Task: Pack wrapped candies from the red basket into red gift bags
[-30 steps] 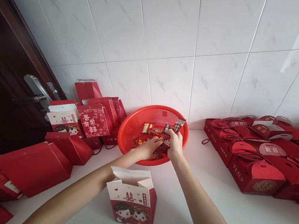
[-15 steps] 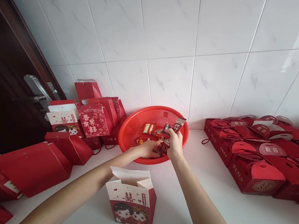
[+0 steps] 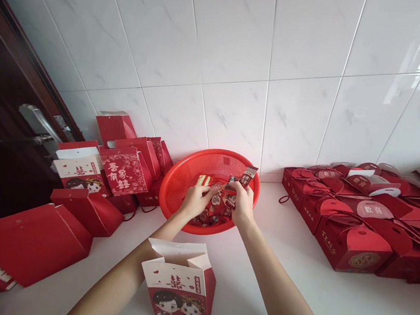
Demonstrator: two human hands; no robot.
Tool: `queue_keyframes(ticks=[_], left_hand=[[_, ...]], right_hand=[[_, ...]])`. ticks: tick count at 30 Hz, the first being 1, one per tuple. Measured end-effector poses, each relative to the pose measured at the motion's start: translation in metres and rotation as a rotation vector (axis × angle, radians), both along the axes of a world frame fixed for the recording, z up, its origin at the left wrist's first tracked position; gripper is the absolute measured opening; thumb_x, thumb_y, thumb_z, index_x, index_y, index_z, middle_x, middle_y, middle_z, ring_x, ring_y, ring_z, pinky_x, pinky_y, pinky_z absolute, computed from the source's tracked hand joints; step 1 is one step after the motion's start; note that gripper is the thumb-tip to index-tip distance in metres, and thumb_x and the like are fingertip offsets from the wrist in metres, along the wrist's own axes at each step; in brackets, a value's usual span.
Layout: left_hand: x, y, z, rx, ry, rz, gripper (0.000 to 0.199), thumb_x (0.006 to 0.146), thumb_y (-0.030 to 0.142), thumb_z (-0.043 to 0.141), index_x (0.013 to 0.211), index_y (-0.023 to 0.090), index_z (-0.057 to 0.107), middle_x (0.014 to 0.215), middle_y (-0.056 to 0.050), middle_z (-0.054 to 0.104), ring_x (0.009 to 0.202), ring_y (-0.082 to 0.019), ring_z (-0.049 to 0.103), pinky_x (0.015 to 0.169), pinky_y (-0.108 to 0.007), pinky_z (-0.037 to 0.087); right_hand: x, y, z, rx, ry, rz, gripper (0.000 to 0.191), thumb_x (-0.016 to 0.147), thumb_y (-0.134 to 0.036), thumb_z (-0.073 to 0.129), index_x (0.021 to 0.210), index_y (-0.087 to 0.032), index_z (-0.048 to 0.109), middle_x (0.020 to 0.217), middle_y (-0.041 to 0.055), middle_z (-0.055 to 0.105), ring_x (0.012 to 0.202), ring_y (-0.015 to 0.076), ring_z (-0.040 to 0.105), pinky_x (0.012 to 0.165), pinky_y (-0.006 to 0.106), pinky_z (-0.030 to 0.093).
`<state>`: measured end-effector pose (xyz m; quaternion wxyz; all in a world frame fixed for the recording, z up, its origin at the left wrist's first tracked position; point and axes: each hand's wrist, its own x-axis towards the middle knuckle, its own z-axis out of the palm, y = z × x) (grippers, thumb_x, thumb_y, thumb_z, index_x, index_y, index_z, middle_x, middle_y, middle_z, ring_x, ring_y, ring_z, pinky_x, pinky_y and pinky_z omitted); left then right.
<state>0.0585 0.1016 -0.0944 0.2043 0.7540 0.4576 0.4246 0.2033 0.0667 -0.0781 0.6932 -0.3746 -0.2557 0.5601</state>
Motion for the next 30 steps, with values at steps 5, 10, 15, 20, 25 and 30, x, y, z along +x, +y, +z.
queue_keyframes(ticks=[5,10,15,20,25,30], left_hand=[[-0.003,0.002,0.003,0.027,-0.176,0.036,0.064,0.086,0.072,0.056,0.049,0.023,0.036,0.049,0.003,0.035,0.051,-0.014,0.033,0.055,-0.03,0.028],[-0.004,0.003,0.003,-0.032,-0.358,0.019,0.057,0.086,0.072,0.055,0.06,0.021,0.052,0.055,0.002,0.049,0.053,-0.015,0.048,0.055,-0.029,0.039],[-0.003,-0.001,0.009,-0.108,-0.52,-0.055,0.053,0.08,0.07,0.066,0.065,0.019,0.06,0.055,0.003,0.052,0.053,-0.014,0.052,0.054,-0.026,0.043],[0.0,-0.004,0.016,-0.16,-0.585,-0.173,0.037,0.076,0.054,0.078,0.077,0.017,0.072,0.07,-0.001,0.068,0.071,-0.017,0.064,0.071,-0.027,0.051],[0.0,-0.003,0.013,-0.293,-0.599,-0.262,0.033,0.067,0.037,0.086,0.091,0.018,0.075,0.094,-0.006,0.078,0.093,-0.024,0.071,0.088,-0.036,0.054],[-0.001,0.001,0.007,-0.295,-0.574,-0.309,0.029,0.074,0.04,0.082,0.092,0.018,0.074,0.099,-0.008,0.078,0.103,-0.028,0.07,0.096,-0.04,0.052]], right_hand=[[0.0,0.001,0.0,-0.027,-0.047,0.008,0.014,0.063,-0.028,0.073,0.069,-0.022,0.062,0.067,0.0006,0.07,0.057,0.0171,0.064,0.046,0.025,0.049],[-0.004,-0.001,0.001,0.026,-0.102,0.058,0.017,0.058,-0.027,0.078,0.069,-0.02,0.067,0.07,0.0006,0.071,0.066,0.0183,0.068,0.054,0.025,0.054],[-0.005,-0.002,0.001,0.078,-0.138,0.143,0.022,0.055,-0.028,0.082,0.07,-0.018,0.07,0.073,0.0031,0.073,0.071,0.021,0.07,0.063,0.03,0.058],[-0.001,0.002,-0.004,0.099,-0.141,0.128,0.026,0.054,-0.03,0.085,0.073,-0.018,0.073,0.078,0.0025,0.074,0.074,0.0202,0.07,0.067,0.03,0.059],[0.0,0.003,-0.005,0.101,-0.115,0.104,0.024,0.054,-0.031,0.085,0.071,-0.019,0.072,0.074,0.0017,0.074,0.069,0.0195,0.069,0.062,0.03,0.058],[-0.001,0.004,-0.006,0.098,-0.087,0.072,0.025,0.055,-0.031,0.085,0.072,-0.019,0.073,0.074,0.0019,0.075,0.071,0.0202,0.071,0.064,0.029,0.058]])
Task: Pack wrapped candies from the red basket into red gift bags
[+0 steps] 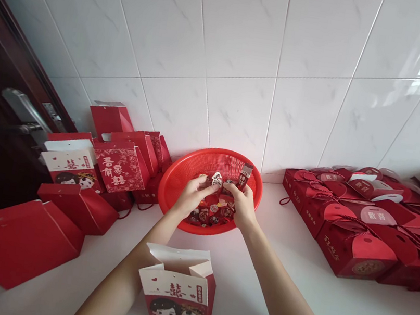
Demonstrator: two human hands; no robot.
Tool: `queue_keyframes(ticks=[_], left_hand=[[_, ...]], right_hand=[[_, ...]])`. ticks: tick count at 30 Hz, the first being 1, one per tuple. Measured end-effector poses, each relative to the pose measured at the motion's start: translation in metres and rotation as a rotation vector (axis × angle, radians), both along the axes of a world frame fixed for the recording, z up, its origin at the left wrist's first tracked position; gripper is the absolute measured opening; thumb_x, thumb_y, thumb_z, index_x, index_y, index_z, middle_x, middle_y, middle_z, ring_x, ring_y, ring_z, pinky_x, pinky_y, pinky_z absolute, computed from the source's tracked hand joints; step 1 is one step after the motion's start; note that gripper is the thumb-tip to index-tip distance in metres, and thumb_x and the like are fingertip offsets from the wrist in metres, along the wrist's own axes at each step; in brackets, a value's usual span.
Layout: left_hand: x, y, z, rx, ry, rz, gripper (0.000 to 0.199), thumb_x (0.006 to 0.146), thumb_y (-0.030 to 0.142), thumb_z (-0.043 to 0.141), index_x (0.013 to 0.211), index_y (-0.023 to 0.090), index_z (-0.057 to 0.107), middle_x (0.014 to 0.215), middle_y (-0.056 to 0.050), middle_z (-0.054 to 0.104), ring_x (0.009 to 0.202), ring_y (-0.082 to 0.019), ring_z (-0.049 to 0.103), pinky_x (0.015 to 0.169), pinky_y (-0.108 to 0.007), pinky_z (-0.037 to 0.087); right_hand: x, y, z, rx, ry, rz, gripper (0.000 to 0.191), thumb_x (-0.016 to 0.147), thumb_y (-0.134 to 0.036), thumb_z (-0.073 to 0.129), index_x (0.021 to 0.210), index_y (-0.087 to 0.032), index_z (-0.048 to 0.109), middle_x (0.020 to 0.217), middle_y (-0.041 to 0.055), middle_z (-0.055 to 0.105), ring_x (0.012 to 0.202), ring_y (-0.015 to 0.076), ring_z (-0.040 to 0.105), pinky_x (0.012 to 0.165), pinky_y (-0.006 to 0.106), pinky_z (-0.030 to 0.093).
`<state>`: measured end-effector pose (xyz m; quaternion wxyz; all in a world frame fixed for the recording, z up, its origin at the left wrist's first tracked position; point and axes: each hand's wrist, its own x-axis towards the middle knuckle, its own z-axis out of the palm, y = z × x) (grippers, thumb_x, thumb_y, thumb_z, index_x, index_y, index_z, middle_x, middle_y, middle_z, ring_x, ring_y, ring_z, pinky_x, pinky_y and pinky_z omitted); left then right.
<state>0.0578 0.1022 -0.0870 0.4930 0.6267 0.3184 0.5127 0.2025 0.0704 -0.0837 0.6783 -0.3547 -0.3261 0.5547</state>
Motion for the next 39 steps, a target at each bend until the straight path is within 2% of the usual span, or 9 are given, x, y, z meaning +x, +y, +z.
queue_keyframes(ticks=[5,10,16,22,27,31,35,39], left_hand=[[-0.0017,0.0053,-0.0041,0.049,0.024,0.06,0.028,0.078,0.04,0.078,0.093,0.018,0.071,0.1,-0.008,0.075,0.101,-0.026,0.069,0.095,-0.039,0.051],[-0.0033,0.007,-0.0045,0.075,0.076,0.098,0.023,0.079,0.037,0.074,0.09,0.017,0.069,0.092,-0.005,0.072,0.095,-0.023,0.067,0.09,-0.034,0.051],[-0.001,0.0025,0.0008,0.032,0.045,0.113,0.016,0.074,0.031,0.072,0.083,0.018,0.069,0.086,-0.003,0.071,0.085,-0.02,0.065,0.081,-0.03,0.05],[-0.0006,0.001,0.0038,-0.004,0.025,0.176,0.019,0.076,0.036,0.069,0.082,0.019,0.073,0.084,-0.002,0.073,0.086,-0.02,0.066,0.082,-0.029,0.048],[-0.0016,0.002,0.0015,0.017,0.083,0.157,0.027,0.079,0.042,0.072,0.093,0.019,0.076,0.093,-0.004,0.074,0.098,-0.024,0.067,0.091,-0.033,0.048],[-0.0012,0.0044,-0.0025,0.068,0.107,0.113,0.033,0.08,0.046,0.074,0.099,0.019,0.075,0.087,-0.005,0.073,0.105,-0.026,0.067,0.097,-0.036,0.048],[-0.0012,0.0046,-0.0047,0.014,0.054,0.068,0.046,0.076,0.046,0.08,0.113,0.02,0.069,0.09,-0.005,0.075,0.1,-0.025,0.07,0.093,-0.037,0.052],[-0.0013,0.0011,-0.0034,0.008,0.058,0.064,0.044,0.074,0.048,0.082,0.104,0.019,0.068,0.091,-0.005,0.076,0.095,-0.024,0.071,0.09,-0.036,0.053]], right_hand=[[-0.0002,0.001,-0.0003,-0.003,0.016,-0.005,0.029,0.055,-0.033,0.088,0.076,-0.018,0.074,0.078,0.0043,0.077,0.074,0.0226,0.073,0.068,0.032,0.059],[0.0,-0.0001,0.002,0.008,0.018,0.005,0.033,0.055,-0.034,0.089,0.08,-0.017,0.076,0.083,0.0059,0.079,0.079,0.0242,0.075,0.07,0.032,0.06],[0.0004,0.0008,0.0006,-0.002,0.019,0.007,0.029,0.057,-0.033,0.088,0.078,-0.018,0.075,0.079,0.0049,0.078,0.073,0.0227,0.074,0.068,0.032,0.06],[0.0006,0.0034,-0.0028,-0.029,0.034,-0.015,0.024,0.062,-0.032,0.086,0.078,-0.019,0.074,0.078,0.0035,0.078,0.076,0.023,0.075,0.069,0.031,0.06],[-0.0004,0.0011,-0.0001,-0.012,0.036,0.015,0.023,0.062,-0.031,0.086,0.078,-0.019,0.075,0.082,0.0045,0.079,0.079,0.0237,0.075,0.074,0.033,0.062],[0.0,-0.0002,0.0012,-0.008,0.025,0.033,0.023,0.063,-0.031,0.086,0.079,-0.019,0.075,0.084,0.005,0.079,0.079,0.0235,0.075,0.069,0.031,0.062],[0.0008,-0.0006,0.0016,-0.015,0.01,0.059,0.024,0.061,-0.03,0.088,0.078,-0.018,0.076,0.083,0.0051,0.079,0.072,0.0206,0.073,0.059,0.027,0.059],[0.0007,-0.0015,0.0018,-0.018,-0.005,0.087,0.028,0.059,-0.032,0.09,0.079,-0.017,0.076,0.083,0.0055,0.078,0.069,0.0199,0.072,0.056,0.027,0.057]])
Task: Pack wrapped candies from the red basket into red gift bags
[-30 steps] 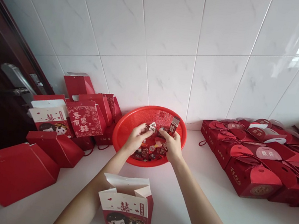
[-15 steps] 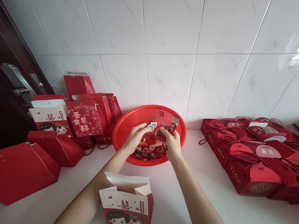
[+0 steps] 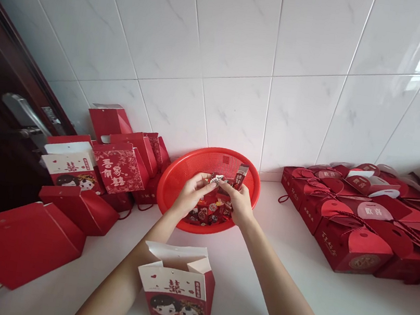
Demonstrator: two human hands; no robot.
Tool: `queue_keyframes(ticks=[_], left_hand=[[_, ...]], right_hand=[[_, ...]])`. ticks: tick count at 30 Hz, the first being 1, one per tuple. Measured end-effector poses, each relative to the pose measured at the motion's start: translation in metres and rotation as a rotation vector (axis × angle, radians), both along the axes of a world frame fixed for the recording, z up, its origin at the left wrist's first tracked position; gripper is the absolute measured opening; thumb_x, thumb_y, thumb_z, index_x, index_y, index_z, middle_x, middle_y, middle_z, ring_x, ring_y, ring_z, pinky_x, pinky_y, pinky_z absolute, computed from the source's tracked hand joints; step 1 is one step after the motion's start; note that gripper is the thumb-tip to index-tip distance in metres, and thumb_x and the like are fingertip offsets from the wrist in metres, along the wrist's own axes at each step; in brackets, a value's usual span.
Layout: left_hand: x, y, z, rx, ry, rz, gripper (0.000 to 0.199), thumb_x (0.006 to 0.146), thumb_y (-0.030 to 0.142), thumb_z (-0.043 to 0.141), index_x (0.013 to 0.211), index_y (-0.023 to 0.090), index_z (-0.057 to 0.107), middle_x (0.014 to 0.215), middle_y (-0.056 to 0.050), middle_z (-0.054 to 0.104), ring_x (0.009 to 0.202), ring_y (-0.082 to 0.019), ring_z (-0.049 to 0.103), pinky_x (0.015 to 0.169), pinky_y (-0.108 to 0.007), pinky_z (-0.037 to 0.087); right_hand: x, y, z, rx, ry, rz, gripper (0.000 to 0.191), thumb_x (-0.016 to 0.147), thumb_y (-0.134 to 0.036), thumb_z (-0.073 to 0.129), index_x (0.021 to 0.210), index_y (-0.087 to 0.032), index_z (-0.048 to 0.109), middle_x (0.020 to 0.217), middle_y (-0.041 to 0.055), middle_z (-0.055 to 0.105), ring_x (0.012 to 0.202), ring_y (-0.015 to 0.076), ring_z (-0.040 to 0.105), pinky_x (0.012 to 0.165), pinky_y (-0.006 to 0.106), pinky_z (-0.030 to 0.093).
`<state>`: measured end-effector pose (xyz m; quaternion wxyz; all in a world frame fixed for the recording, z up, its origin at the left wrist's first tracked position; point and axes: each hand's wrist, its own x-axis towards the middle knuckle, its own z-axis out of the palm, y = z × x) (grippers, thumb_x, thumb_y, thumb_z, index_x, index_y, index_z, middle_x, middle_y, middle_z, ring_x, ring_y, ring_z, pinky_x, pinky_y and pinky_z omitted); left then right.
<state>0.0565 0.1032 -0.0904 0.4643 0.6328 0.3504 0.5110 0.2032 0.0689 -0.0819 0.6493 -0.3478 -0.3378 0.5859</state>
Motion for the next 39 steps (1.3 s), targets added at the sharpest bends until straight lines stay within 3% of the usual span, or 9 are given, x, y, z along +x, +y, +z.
queue_keyframes(ticks=[3,7,11,14,19,23,26,33,39], left_hand=[[0.001,0.0,0.002,0.06,0.06,0.017,0.034,0.082,0.053,0.072,0.095,0.021,0.071,0.09,-0.005,0.075,0.096,-0.024,0.07,0.09,-0.035,0.052],[-0.001,0.01,-0.002,-0.019,0.295,0.241,0.04,0.098,0.048,0.045,0.093,0.02,0.073,0.096,-0.009,0.076,0.094,-0.026,0.071,0.087,-0.037,0.053],[-0.007,0.019,-0.015,-0.074,0.569,0.329,0.009,0.076,0.028,0.073,0.072,0.02,0.071,0.084,-0.012,0.074,0.092,-0.033,0.07,0.088,-0.043,0.05],[-0.008,0.019,-0.023,-0.075,0.751,0.294,0.015,0.061,0.019,0.082,0.067,0.021,0.069,0.083,-0.011,0.075,0.095,-0.036,0.068,0.09,-0.044,0.048],[-0.002,0.014,-0.026,-0.049,0.989,0.239,0.024,0.056,0.014,0.081,0.076,0.023,0.072,0.094,-0.01,0.077,0.106,-0.037,0.066,0.093,-0.043,0.046],[0.001,0.009,-0.024,0.0,1.092,0.24,0.016,0.061,0.017,0.078,0.075,0.022,0.071,0.107,-0.015,0.075,0.119,-0.042,0.059,0.098,-0.047,0.042],[0.002,0.005,-0.024,0.012,1.115,0.239,0.009,0.066,0.019,0.076,0.066,0.021,0.067,0.101,-0.016,0.076,0.115,-0.043,0.062,0.098,-0.05,0.042],[0.003,0.004,-0.023,0.017,0.981,0.259,0.036,0.07,0.026,0.078,0.046,0.021,0.051,0.065,-0.011,0.069,0.095,-0.042,0.068,0.096,-0.055,0.041],[-0.003,0.007,-0.017,0.074,0.652,0.301,0.017,0.085,0.035,0.067,0.076,0.021,0.071,0.075,-0.009,0.071,0.084,-0.032,0.069,0.084,-0.043,0.048]], right_hand=[[0.0,0.0,-0.001,-0.01,-0.006,-0.008,0.029,0.057,-0.029,0.091,0.079,-0.016,0.076,0.083,0.0062,0.078,0.07,0.0205,0.073,0.059,0.028,0.058],[0.001,0.002,-0.001,-0.025,0.037,-0.076,0.022,0.059,-0.026,0.087,0.075,-0.018,0.074,0.078,0.004,0.078,0.071,0.0212,0.074,0.063,0.029,0.06],[-0.001,0.003,0.001,-0.056,0.096,-0.131,0.017,0.061,-0.024,0.084,0.07,-0.019,0.07,0.071,0.0026,0.076,0.071,0.0225,0.074,0.061,0.03,0.06],[-0.004,0.0,0.003,-0.085,0.116,-0.14,0.016,0.06,-0.022,0.083,0.071,-0.018,0.071,0.071,0.0035,0.076,0.069,0.0225,0.074,0.059,0.03,0.06],[-0.006,-0.004,0.005,-0.123,0.142,-0.159,0.013,0.061,-0.019,0.081,0.07,-0.019,0.071,0.068,0.0036,0.076,0.068,0.0232,0.074,0.057,0.03,0.06],[-0.006,-0.005,0.005,-0.117,0.166,-0.178,0.01,0.063,-0.017,0.077,0.07,-0.019,0.071,0.07,0.0022,0.076,0.066,0.0207,0.073,0.058,0.028,0.061],[-0.007,-0.005,0.005,-0.11,0.173,-0.175,0.009,0.063,-0.017,0.077,0.068,-0.02,0.069,0.068,0.002,0.075,0.064,0.0202,0.073,0.058,0.028,0.061],[-0.005,-0.004,0.003,-0.103,0.186,-0.196,0.013,0.063,-0.018,0.079,0.072,-0.02,0.069,0.071,0.0014,0.076,0.066,0.0207,0.074,0.06,0.029,0.061],[-0.004,-0.001,0.0,-0.122,0.194,-0.212,0.015,0.061,-0.021,0.079,0.072,-0.02,0.068,0.07,0.0018,0.076,0.066,0.0212,0.073,0.048,0.026,0.055]])
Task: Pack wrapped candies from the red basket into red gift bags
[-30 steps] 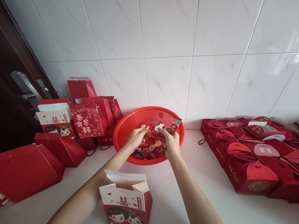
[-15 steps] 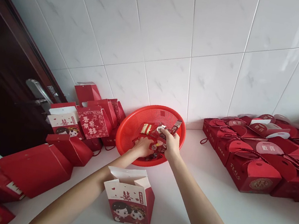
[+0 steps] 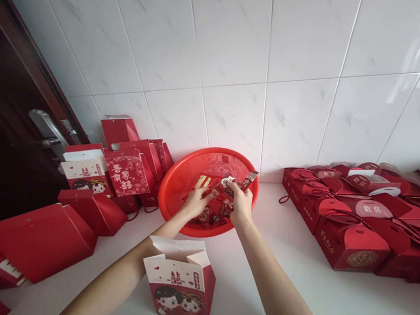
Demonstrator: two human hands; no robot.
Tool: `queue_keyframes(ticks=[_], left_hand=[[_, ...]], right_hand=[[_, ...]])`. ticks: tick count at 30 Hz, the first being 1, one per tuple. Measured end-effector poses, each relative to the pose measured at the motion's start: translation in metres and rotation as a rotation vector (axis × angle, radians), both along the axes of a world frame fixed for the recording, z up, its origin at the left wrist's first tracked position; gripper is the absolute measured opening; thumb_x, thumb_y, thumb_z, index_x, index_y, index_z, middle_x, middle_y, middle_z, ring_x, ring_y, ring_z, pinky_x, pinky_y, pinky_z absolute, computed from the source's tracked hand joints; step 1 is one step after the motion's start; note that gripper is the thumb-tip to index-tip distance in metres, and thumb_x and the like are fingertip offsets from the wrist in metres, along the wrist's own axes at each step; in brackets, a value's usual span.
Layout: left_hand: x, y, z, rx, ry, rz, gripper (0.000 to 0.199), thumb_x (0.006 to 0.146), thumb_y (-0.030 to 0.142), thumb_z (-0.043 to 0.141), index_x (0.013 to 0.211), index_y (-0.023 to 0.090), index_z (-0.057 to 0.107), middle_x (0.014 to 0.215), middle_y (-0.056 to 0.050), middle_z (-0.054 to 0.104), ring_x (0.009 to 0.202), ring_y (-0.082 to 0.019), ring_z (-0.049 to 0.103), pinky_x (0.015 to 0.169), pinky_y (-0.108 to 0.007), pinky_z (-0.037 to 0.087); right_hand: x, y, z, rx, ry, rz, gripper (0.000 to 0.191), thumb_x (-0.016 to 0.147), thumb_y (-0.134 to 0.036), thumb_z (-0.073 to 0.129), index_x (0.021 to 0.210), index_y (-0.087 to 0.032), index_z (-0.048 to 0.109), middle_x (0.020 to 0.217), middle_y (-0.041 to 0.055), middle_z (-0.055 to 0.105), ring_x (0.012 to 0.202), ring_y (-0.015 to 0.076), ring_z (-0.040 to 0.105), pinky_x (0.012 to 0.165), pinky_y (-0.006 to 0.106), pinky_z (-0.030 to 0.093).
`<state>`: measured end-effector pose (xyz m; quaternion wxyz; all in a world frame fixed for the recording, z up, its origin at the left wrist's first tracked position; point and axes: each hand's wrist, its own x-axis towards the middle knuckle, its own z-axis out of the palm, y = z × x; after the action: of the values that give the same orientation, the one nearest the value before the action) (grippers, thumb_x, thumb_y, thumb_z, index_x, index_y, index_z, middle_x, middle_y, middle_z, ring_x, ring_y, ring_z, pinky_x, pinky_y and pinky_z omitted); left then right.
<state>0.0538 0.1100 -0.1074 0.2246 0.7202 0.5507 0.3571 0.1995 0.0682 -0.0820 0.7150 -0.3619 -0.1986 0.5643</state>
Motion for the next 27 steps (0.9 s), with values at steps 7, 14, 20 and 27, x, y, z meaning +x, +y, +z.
queue_keyframes(ticks=[7,14,20,27], left_hand=[[0.004,-0.001,0.003,0.12,-0.312,-0.095,0.019,0.087,0.038,0.066,0.079,0.021,0.07,0.082,-0.007,0.07,0.094,-0.029,0.065,0.088,-0.04,0.049],[0.003,-0.006,0.004,0.113,-0.434,-0.137,0.019,0.085,0.039,0.068,0.082,0.021,0.072,0.088,-0.008,0.072,0.109,-0.032,0.063,0.095,-0.04,0.049],[-0.002,-0.005,0.011,0.075,-0.466,-0.115,0.031,0.092,0.047,0.058,0.093,0.021,0.076,0.108,-0.008,0.074,0.114,-0.027,0.065,0.101,-0.036,0.047],[-0.033,0.015,0.004,-0.088,-0.193,0.155,0.014,0.082,0.021,0.061,0.089,0.019,0.073,0.097,-0.01,0.078,0.103,-0.028,0.07,0.092,-0.038,0.051]], right_hand=[[0.004,0.002,-0.002,-0.004,-0.029,0.01,0.015,0.061,-0.021,0.08,0.071,-0.02,0.068,0.069,0.002,0.075,0.063,0.0207,0.072,0.053,0.029,0.058],[0.004,-0.003,0.005,0.006,-0.049,0.04,0.016,0.062,-0.019,0.081,0.07,-0.02,0.068,0.071,0.0022,0.076,0.067,0.0215,0.073,0.058,0.03,0.061],[0.005,-0.003,0.005,0.003,-0.051,0.019,0.017,0.06,-0.018,0.081,0.069,-0.02,0.067,0.068,0.0008,0.074,0.063,0.019,0.071,0.058,0.028,0.061],[0.004,0.001,0.006,0.007,-0.035,0.019,0.017,0.061,-0.019,0.079,0.072,-0.021,0.065,0.067,0.0009,0.074,0.063,0.021,0.072,0.055,0.031,0.061]])
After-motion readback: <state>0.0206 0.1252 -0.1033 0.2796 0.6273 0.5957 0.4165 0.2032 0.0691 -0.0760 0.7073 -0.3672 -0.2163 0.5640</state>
